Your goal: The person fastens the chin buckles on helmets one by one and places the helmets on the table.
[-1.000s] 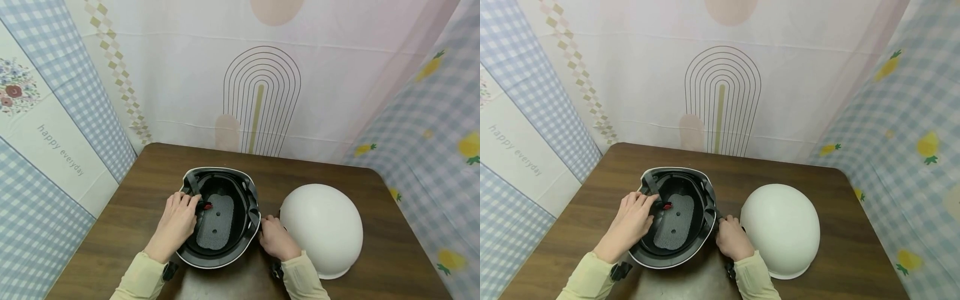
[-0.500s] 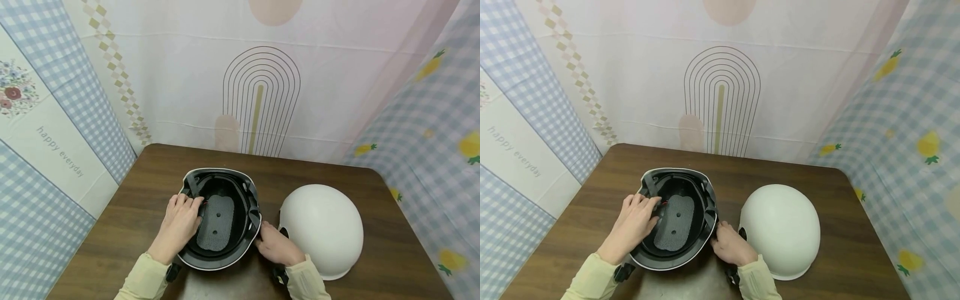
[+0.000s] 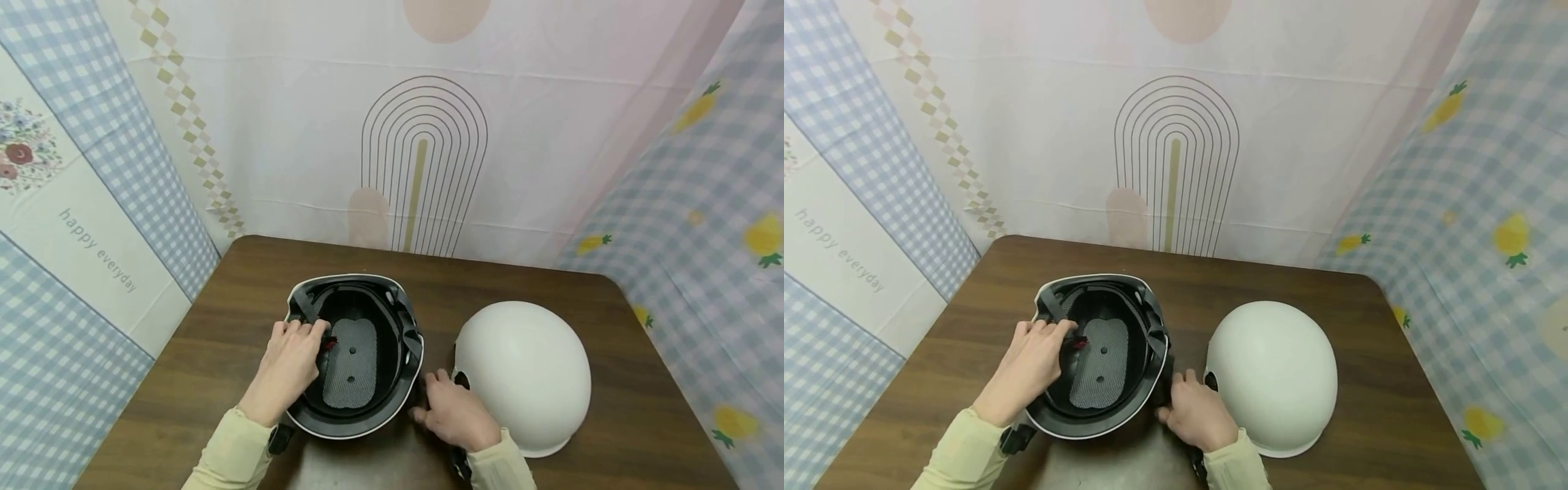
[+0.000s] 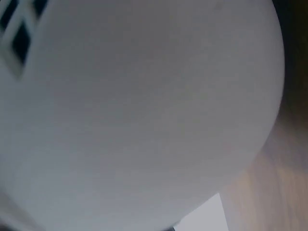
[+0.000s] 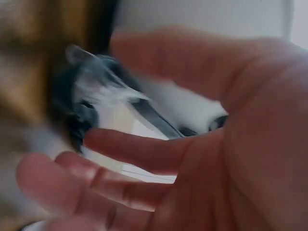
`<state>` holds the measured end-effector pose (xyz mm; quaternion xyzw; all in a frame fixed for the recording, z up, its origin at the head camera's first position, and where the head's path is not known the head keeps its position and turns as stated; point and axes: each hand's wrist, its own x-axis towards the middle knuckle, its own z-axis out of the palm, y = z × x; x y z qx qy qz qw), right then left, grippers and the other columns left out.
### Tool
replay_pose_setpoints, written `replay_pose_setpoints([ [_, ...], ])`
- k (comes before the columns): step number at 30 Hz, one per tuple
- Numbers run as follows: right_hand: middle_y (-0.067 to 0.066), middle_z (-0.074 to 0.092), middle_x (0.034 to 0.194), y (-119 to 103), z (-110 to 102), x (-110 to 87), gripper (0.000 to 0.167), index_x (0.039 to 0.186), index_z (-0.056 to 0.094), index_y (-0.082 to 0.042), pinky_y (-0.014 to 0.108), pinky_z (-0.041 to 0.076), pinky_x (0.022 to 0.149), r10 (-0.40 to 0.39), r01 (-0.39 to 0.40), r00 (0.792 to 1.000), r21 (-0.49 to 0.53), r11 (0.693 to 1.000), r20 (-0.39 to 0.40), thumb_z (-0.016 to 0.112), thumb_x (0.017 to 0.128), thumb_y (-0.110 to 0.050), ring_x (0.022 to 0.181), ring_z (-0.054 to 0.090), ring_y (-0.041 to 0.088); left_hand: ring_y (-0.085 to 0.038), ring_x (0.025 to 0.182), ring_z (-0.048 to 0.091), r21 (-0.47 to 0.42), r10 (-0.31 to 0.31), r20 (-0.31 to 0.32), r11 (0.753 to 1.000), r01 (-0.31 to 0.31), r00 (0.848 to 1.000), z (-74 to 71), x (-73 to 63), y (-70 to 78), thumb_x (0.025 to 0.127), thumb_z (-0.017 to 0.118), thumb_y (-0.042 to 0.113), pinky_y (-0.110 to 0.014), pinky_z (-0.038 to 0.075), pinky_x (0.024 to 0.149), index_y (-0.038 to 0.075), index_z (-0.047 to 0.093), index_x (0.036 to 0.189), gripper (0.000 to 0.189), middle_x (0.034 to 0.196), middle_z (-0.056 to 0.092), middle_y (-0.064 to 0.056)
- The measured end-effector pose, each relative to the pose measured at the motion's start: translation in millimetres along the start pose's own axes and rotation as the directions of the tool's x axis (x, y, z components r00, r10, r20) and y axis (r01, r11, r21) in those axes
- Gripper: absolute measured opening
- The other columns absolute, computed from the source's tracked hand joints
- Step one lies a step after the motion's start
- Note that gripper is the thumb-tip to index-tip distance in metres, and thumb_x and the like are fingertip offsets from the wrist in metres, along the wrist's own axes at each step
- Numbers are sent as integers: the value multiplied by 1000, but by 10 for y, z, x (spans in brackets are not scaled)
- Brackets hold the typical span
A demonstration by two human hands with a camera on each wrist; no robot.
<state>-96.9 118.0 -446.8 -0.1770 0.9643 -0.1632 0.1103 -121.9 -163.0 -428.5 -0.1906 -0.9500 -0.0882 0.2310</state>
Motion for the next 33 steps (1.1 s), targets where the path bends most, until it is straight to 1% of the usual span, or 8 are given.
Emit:
replay_pose_setpoints([
  [5, 8, 54, 89, 25, 154, 40, 69, 109, 60, 2, 50, 49, 65, -17, 17, 1000, -15, 1000, -26, 83, 69, -49, 78, 60, 29, -25, 70, 50, -74, 20, -37, 997, -22, 999, -21, 7, -19, 71, 55, -12, -43, 35, 78, 7, 67, 106, 41, 81, 69, -4],
  [9, 11, 61, 93, 45, 218, 88, 71, 112, 55, 1, 51, 48, 68, 2, 1, 995, 32, 999, -102, 82, 70, -50, 85, 64, 32, -23, 69, 48, -122, 10, -53, 992, -17, 999, -24, 9, -37, 75, 51, -11, -44, 34, 78, 15, 73, 104, 44, 77, 68, -1],
  [12, 14, 65, 95, 59, 249, 134, 64, 114, 51, 0, 52, 48, 66, 29, -21, 990, 59, 998, -139, 80, 76, -43, 87, 66, 33, -23, 71, 46, -147, -6, -41, 989, 0, 999, -26, 1, -41, 76, 51, -11, -45, 34, 79, 20, 77, 100, 47, 74, 63, 1],
  [17, 15, 66, 100, 79, 271, 186, 63, 130, 48, 5, 52, 49, 63, 58, -48, 991, 82, 995, -121, 73, 78, -21, 88, 66, 33, -23, 79, 47, -178, -48, 9, 983, 48, 999, -38, -17, -25, 75, 52, -9, -46, 33, 83, 18, 76, 100, 44, 79, 60, 2],
  [23, 11, 66, 79, 103, 263, 192, 60, 134, 42, 6, 43, 42, 50, 62, -47, 991, 130, 990, -119, 61, 77, -3, 64, 62, 25, -27, 93, 48, -211, -70, 43, 975, 77, 997, -72, -46, -10, 74, 56, -4, -46, 31, 85, 16, 71, 104, 39, 91, 62, 1],
  [27, 4, 62, 72, 95, 231, 195, 53, 135, 44, 5, 43, 46, 56, 91, -67, 986, 166, 984, -142, 58, 85, -6, 64, 60, 22, -26, 92, 46, -245, -71, 31, 966, 76, 997, -81, -56, -10, 74, 57, -4, -43, 31, 80, 18, 70, 105, 40, 91, 59, 3],
  [29, 1, 59, 70, 86, 212, 203, 49, 131, 49, 5, 43, 47, 60, 113, -85, 982, 184, 979, -150, 58, 85, -9, 65, 58, 21, -25, 91, 45, -264, -74, 21, 961, 77, 997, -82, -54, -11, 75, 57, -5, -42, 30, 78, 19, 70, 104, 41, 91, 58, 3],
  [33, -3, 54, 70, 66, 162, 211, 26, 107, 63, 0, 41, 47, 64, 136, -96, 973, 210, 973, -186, 59, 83, -9, 65, 52, 17, -24, 87, 44, -281, -73, 3, 957, 71, 997, -79, -45, -14, 73, 57, -7, -40, 31, 76, 18, 69, 104, 41, 90, 56, 2],
])
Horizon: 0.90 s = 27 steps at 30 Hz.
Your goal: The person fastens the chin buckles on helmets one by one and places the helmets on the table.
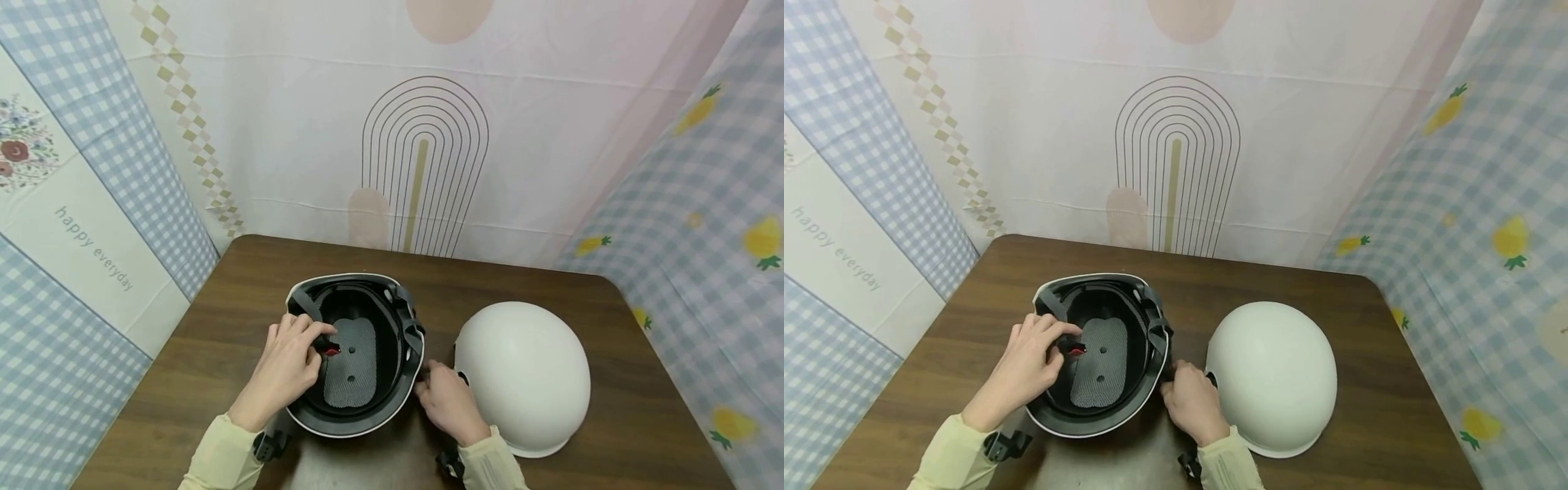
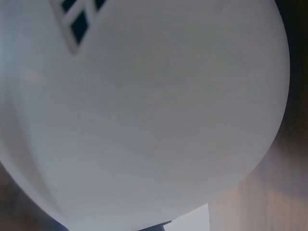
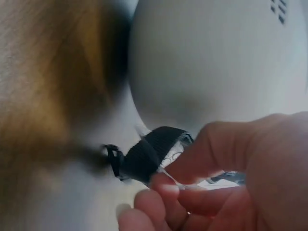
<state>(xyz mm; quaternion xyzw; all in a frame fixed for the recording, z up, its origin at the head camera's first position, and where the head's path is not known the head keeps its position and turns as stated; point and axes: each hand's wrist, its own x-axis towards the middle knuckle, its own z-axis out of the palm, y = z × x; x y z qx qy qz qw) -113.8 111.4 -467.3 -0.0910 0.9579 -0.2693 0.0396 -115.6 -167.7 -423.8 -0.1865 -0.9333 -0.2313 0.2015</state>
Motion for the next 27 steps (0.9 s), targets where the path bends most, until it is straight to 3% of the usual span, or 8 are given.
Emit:
replay_pose_setpoints([
  [3, -2, 56, 73, -13, -45, -5, 13, 94, 65, -4, 37, 47, 63, 2, -1, 999, 21, 1000, -52, 59, 84, -7, 66, 53, 14, -25, 86, 45, 3, 9, -13, 1000, -8, 1000, 7, -1, -3, 72, 59, -9, -39, 32, 74, 15, 67, 102, 39, 89, 55, 0],
  [11, 2, 58, 82, -47, -325, -36, 9, 98, 60, -4, 32, 45, 66, 22, 4, 984, 146, 989, -179, 54, 91, -6, 70, 53, 14, -24, 85, 49, -88, 13, -110, 996, -23, 994, 31, -1, -41, 72, 71, -5, -40, 36, 73, 12, 65, 96, 29, 90, 54, -2],
  [13, 4, 61, 86, -46, -409, -43, 12, 103, 59, -4, 32, 46, 69, 53, -11, 980, 215, 977, -190, 51, 93, -6, 74, 55, 15, -22, 85, 49, -140, 16, -139, 990, -36, 990, 34, 1, -49, 74, 75, -2, -40, 37, 74, 12, 66, 96, 28, 91, 53, -1],
  [15, 9, 64, 92, -43, -492, -50, 14, 108, 56, -3, 32, 49, 69, 97, -28, 978, 339, 940, -186, 48, 95, -5, 75, 59, 17, -20, 86, 48, -187, 9, -153, 982, -38, 988, 32, 1, -52, 75, 78, 1, -40, 37, 75, 12, 66, 96, 27, 93, 51, -1],
  [19, 20, 63, 103, -29, -622, -61, 22, 121, 45, 0, 31, 55, 66, 159, -11, 969, 604, 797, -191, 42, 99, -1, 75, 65, 19, -19, 89, 47, -234, -19, -153, 972, -18, 988, 29, -5, -43, 78, 80, 9, -41, 38, 79, 13, 67, 100, 26, 100, 48, -2],
  [22, 22, 58, 110, -22, -689, -78, 32, 132, 38, -1, 32, 56, 66, 164, 82, 951, 721, 689, -264, 42, 101, 1, 76, 65, 21, -19, 92, 51, -276, -27, -177, 961, -23, 984, 29, -11, -32, 80, 79, 10, -39, 43, 81, 10, 66, 104, 28, 106, 47, -6],
  [24, 20, 55, 109, -28, -724, -89, 38, 137, 35, -3, 32, 56, 66, 175, 179, 922, 783, 596, -344, 43, 100, 3, 77, 65, 23, -19, 94, 52, -311, -28, -202, 950, -37, 979, 21, -13, -22, 82, 78, 10, -36, 44, 82, 9, 65, 107, 29, 109, 46, -8],
  [27, 17, 51, 109, -43, -781, -100, 47, 143, 31, -5, 31, 56, 68, 213, 376, 845, 829, 414, -490, 45, 99, 5, 85, 63, 24, -18, 96, 51, -357, -39, -226, 933, -45, 973, 4, -10, -8, 85, 74, 10, -30, 43, 82, 7, 63, 110, 28, 110, 45, -9],
])
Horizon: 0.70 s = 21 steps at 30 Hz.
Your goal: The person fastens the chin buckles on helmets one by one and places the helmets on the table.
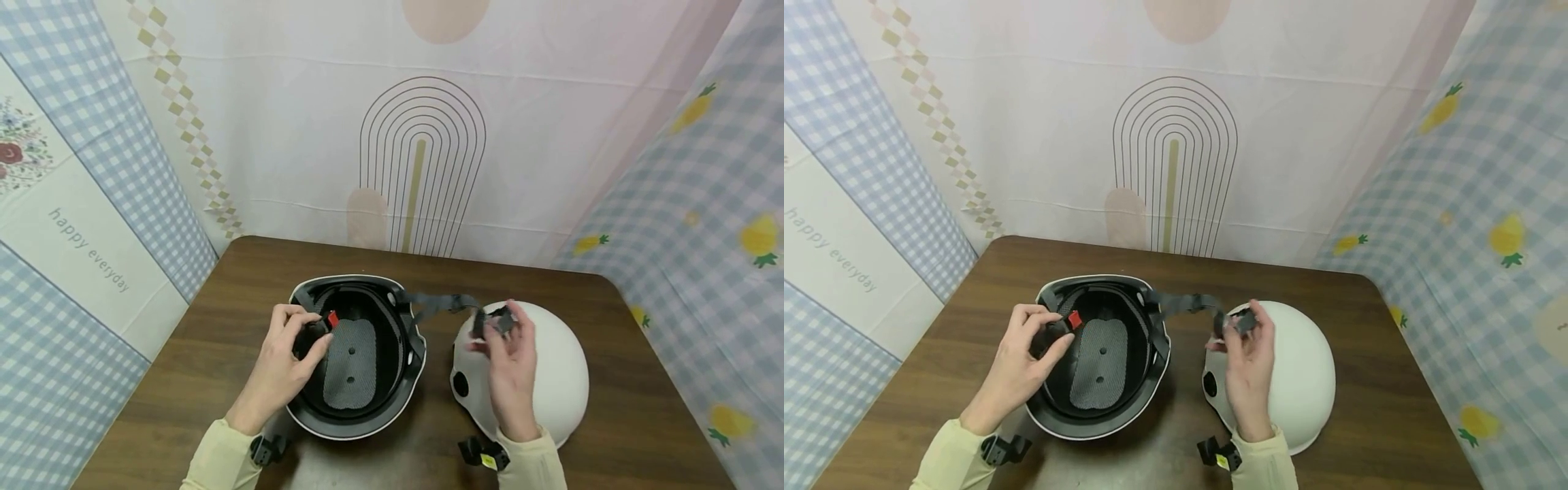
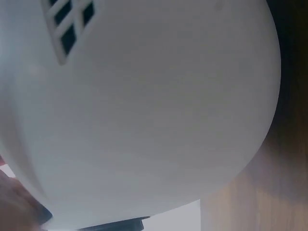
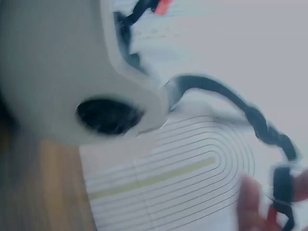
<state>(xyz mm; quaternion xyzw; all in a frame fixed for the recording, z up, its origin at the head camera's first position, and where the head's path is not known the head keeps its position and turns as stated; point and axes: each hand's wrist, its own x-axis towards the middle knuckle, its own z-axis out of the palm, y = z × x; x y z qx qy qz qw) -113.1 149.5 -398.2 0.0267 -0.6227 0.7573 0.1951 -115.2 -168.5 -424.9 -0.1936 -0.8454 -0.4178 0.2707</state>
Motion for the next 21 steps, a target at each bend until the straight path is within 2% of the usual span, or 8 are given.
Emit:
replay_pose_setpoints([
  [1, 17, 50, 108, -22, 1, 10, 50, 144, 30, -5, 31, 56, 69, -45, 48, 998, 87, 995, -38, 46, 98, 7, 87, 62, 24, -18, 97, 51, -8, -7, -3, 1000, 7, 1000, -7, 3, 7, 86, 73, 11, -30, 43, 83, 6, 63, 112, 28, 110, 45, -9],
  [3, 21, 47, 110, -69, -3, 36, 57, 146, 26, -4, 32, 55, 76, -126, 152, 986, 269, 951, -111, 47, 96, 12, 93, 61, 28, -17, 97, 53, -9, -35, 4, 999, 35, 999, -21, 4, 18, 88, 72, 14, -30, 44, 82, 7, 62, 114, 28, 110, 49, -8],
  [8, 32, 47, 121, -168, -51, 112, 76, 152, 13, -10, 38, 49, 93, -207, 297, 953, 557, 776, -220, 41, 90, 23, 103, 61, 43, -15, 94, 62, 20, -160, 74, 987, 159, 984, -50, -10, 34, 93, 67, 25, -38, 51, 79, 11, 59, 118, 30, 108, 63, -1],
  [10, 33, 46, 126, -194, -92, 141, 78, 154, 6, -13, 38, 46, 96, -190, 302, 951, 593, 747, -246, 38, 91, 20, 108, 59, 44, -16, 94, 63, 30, -195, 96, 981, 193, 976, -58, -14, 36, 94, 66, 29, -40, 51, 80, 12, 59, 118, 30, 107, 65, -1],
  [14, 30, 45, 137, -240, -209, 202, 78, 153, -10, -18, 38, 32, 105, -104, 296, 940, 627, 720, -324, 41, 98, 4, 118, 53, 42, -17, 95, 64, 32, -226, 112, 974, 224, 968, -68, -12, 39, 95, 64, 31, -41, 51, 81, 12, 58, 118, 31, 107, 65, -2],
  [15, 28, 45, 139, -250, -245, 219, 75, 153, -8, -15, 39, 30, 106, -81, 294, 935, 625, 723, -346, 42, 99, 0, 121, 52, 41, -18, 95, 64, 31, -233, 112, 972, 231, 966, -71, -12, 42, 95, 64, 32, -41, 51, 81, 12, 58, 118, 31, 107, 66, -2],
  [17, 24, 46, 140, -274, -326, 259, 67, 153, 4, -5, 38, 25, 109, -21, 285, 925, 657, 698, -379, 45, 101, -6, 125, 49, 38, -18, 96, 64, 29, -248, 112, 969, 246, 962, -77, -11, 45, 95, 63, 33, -41, 51, 81, 11, 58, 120, 33, 106, 66, -3],
  [21, 18, 51, 138, -330, -521, 331, 42, 138, 42, 8, 36, 24, 110, 105, 238, 918, 743, 626, -383, 48, 102, -13, 128, 48, 31, -19, 95, 64, 30, -275, 112, 962, 273, 955, -80, -5, 51, 95, 63, 35, -42, 51, 81, 10, 58, 121, 35, 103, 68, -4],
])
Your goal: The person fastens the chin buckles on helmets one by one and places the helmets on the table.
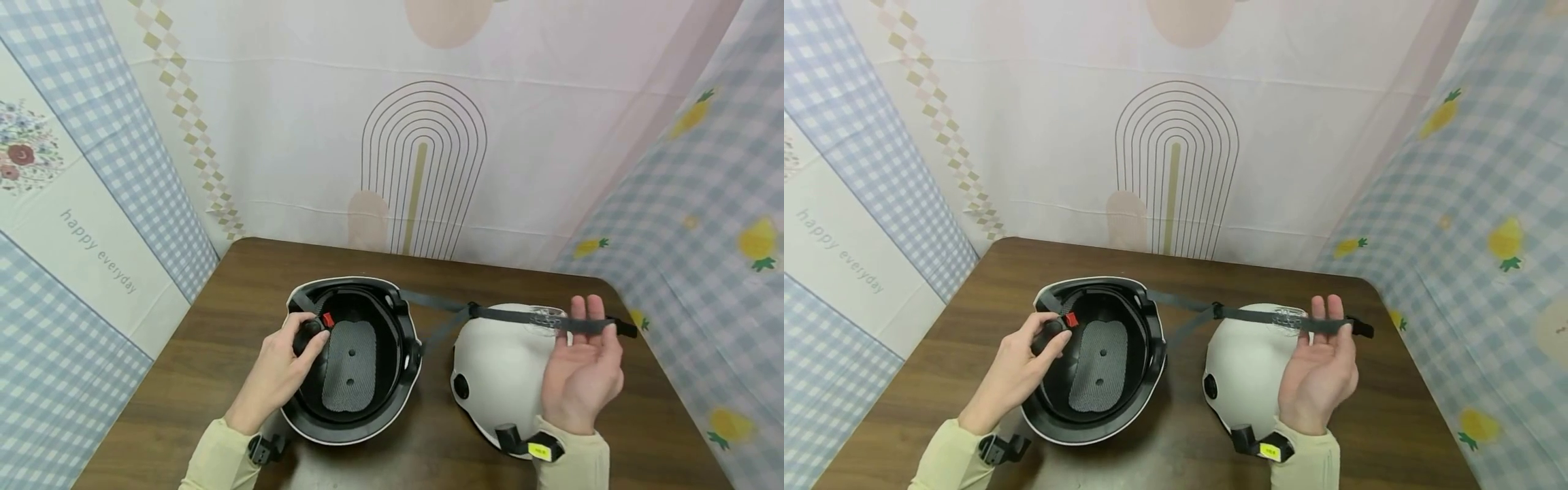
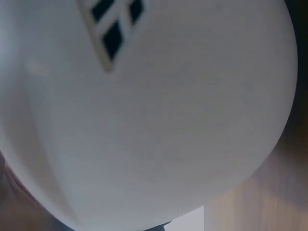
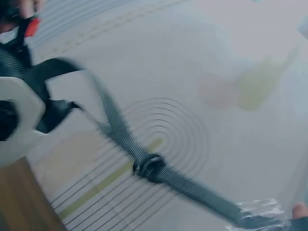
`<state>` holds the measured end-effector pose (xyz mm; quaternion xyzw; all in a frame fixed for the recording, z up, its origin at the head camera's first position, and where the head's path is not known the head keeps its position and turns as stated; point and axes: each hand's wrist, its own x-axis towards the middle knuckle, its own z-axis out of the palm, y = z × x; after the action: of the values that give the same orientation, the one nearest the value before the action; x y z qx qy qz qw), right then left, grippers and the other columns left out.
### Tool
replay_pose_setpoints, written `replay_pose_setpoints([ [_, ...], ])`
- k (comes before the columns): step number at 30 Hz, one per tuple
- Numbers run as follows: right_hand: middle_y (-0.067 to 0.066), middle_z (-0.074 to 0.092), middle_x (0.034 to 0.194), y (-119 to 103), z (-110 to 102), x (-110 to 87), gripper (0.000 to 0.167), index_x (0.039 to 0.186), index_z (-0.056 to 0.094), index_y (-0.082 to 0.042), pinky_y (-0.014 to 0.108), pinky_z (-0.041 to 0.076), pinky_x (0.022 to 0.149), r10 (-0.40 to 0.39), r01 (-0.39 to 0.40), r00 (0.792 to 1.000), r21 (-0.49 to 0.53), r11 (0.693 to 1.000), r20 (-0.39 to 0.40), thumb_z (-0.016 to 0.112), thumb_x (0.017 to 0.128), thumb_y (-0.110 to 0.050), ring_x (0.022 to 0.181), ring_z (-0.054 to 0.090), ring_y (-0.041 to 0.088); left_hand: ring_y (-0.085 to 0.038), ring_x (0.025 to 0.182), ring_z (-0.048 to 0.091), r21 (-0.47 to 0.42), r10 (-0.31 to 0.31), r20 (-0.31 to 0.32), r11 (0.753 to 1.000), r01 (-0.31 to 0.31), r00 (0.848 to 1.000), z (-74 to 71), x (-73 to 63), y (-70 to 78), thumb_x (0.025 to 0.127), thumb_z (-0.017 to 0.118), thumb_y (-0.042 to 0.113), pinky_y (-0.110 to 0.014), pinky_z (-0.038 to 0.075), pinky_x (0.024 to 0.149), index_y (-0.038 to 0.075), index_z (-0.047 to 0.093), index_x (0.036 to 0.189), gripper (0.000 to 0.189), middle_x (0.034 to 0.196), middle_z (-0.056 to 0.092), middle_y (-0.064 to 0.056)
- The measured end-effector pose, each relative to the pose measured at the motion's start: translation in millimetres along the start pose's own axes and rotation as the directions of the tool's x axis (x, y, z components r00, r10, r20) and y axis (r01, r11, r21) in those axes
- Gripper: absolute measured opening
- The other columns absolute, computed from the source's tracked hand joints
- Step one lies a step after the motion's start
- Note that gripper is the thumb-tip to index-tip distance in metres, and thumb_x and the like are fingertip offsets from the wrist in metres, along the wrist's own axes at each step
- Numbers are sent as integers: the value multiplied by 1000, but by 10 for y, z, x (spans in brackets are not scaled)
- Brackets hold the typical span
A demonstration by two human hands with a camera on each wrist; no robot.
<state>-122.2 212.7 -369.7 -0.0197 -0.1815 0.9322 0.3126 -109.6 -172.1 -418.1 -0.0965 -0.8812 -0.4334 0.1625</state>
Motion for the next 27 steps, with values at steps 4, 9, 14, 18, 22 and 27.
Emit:
replay_pose_setpoints([
  [4, 20, 60, 127, -153, -46, 77, 39, 134, 49, 4, 36, 30, 109, 53, -51, 998, 44, 998, -35, 51, 101, -18, 117, 58, 32, -19, 92, 64, 0, -18, 8, 1000, 18, 1000, 6, 8, 4, 95, 62, 36, -42, 50, 79, 12, 57, 121, 36, 102, 68, -4],
  [9, 23, 59, 112, -158, -52, 46, 43, 131, 50, 7, 36, 44, 96, -78, 79, 997, -138, 987, 14, 57, 98, -18, 101, 60, 33, -18, 93, 64, -7, -19, 14, 1000, 19, 1000, 11, 22, 3, 95, 62, 37, -41, 51, 79, 13, 58, 120, 35, 104, 68, -3],
  [14, 29, 61, 107, 51, 10, -51, 38, 115, 53, 21, 37, 50, 86, -167, 202, 973, -235, 951, 161, 63, 94, -9, 94, 63, 35, -14, 87, 62, -37, -7, 15, 999, 7, 1000, 29, 34, 8, 93, 67, 26, -35, 50, 75, 16, 60, 117, 27, 100, 66, 1],
  [18, 33, 65, 99, 266, 89, -175, 17, 104, 55, 18, 38, 53, 83, -128, 221, 935, -262, 939, 329, 59, 93, 6, 84, 68, 37, -12, 78, 59, -114, -16, 14, 993, 17, 1000, 26, 45, 17, 90, 68, 14, -28, 48, 69, 19, 61, 116, 27, 92, 67, 3],
  [22, 30, 66, 102, 465, 147, -348, 19, 108, 53, 20, 36, 53, 85, -22, 244, 864, -380, 892, 503, 56, 90, 16, 87, 68, 33, -11, 73, 61, -230, -12, -1, 973, 12, 1000, 12, 57, 13, 88, 68, 4, -26, 49, 66, 16, 62, 114, 30, 86, 68, -1],
  [27, 19, 65, 104, 678, 173, -507, 32, 114, 57, 16, 26, 52, 80, 135, 354, 775, -601, 716, 617, 66, 83, 16, 90, 65, 22, -10, 68, 55, -219, 0, -28, 976, -6, 1000, 3, 59, 10, 85, 71, 3, -24, 45, 60, 18, 64, 110, 30, 79, 63, 3],
])
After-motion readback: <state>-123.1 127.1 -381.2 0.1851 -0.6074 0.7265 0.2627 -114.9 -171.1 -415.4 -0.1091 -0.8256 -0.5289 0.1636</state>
